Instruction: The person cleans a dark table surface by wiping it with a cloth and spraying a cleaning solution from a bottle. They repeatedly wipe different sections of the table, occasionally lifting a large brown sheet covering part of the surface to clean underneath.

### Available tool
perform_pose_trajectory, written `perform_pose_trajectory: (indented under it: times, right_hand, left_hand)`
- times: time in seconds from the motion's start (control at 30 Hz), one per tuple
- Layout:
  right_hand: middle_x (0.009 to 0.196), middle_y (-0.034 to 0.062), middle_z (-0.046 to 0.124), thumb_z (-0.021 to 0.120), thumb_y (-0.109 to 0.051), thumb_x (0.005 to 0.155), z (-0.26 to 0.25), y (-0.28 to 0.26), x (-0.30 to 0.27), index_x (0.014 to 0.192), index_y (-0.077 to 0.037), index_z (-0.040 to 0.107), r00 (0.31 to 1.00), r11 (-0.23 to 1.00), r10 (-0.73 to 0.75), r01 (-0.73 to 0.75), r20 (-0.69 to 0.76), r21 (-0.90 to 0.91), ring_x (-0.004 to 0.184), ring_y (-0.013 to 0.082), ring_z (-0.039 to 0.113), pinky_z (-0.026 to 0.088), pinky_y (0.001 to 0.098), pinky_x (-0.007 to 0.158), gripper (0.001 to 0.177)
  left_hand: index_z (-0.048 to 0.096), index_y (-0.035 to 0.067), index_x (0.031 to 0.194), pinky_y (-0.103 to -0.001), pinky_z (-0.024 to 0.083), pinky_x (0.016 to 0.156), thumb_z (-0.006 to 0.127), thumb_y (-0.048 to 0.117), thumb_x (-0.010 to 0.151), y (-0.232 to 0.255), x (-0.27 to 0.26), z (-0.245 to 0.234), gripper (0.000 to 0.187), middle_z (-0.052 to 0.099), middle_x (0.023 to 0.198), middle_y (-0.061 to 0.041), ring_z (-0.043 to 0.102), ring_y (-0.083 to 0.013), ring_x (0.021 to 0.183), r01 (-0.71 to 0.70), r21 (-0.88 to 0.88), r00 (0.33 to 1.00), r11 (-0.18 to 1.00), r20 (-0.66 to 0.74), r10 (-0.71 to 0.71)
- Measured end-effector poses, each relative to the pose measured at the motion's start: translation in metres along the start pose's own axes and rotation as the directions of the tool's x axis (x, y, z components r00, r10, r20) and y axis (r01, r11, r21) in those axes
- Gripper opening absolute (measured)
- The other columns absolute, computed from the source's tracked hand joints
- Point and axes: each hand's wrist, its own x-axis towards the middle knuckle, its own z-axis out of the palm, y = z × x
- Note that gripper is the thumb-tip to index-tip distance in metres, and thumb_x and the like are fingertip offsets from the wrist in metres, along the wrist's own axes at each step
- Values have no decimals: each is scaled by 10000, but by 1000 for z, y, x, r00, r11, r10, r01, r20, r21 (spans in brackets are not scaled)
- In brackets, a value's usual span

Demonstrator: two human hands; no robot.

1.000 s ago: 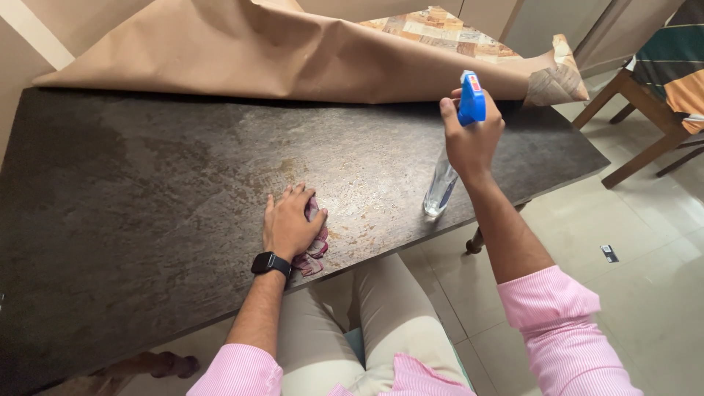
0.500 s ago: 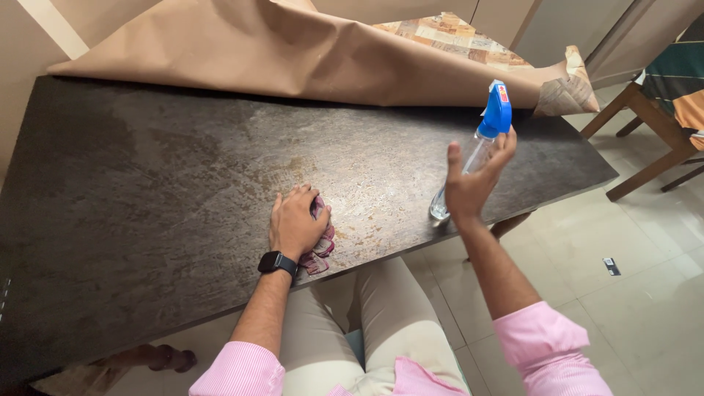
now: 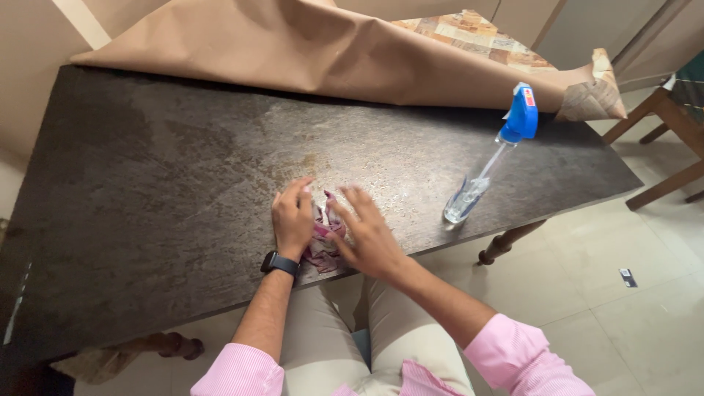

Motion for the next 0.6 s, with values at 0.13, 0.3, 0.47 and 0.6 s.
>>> perform_pose_trajectory:
  times: [0.13,0.3,0.47,0.6]
  right_hand:
    - [1554,303,403,649,-330,982,18,-18,17,1480,-21,490,972,988,-144,151,183,-24,1485,510,316,230,586,1242,607]
    - [1534,303,408,619,-351,966,35,-25,23,1471,16,450,946,992,-127,120,299,42,1451,500,325,238,575,1193,647]
    - [1544,251,436,599,-298,997,41,-18,18,1461,-41,491,945,993,-111,120,307,-10,1441,453,400,315,532,1190,542]
    - [1534,232,450,595,-295,997,34,-14,10,1456,-66,501,950,994,-93,104,298,-24,1433,436,426,325,516,1200,520]
  left_hand:
    - [724,12,1193,-380,490,1051,403,234,1031,-10,2,-8,423,735,1265,-149,675,-310,1215,169,-285,971,943,-118,-210]
    - [722,-2,1176,-378,479,1060,390,217,1035,-15,3,-16,423,738,1260,-152,668,-310,1225,182,-312,962,932,-138,-234]
    - [720,1,1168,-407,436,1111,419,224,1052,-20,3,-15,392,700,1319,-178,565,-361,1366,111,-227,979,967,-144,-146]
    - [734,22,1150,-439,420,1144,438,221,1055,-21,-1,-9,369,702,1321,-187,548,-398,1380,51,-119,987,992,-147,-69]
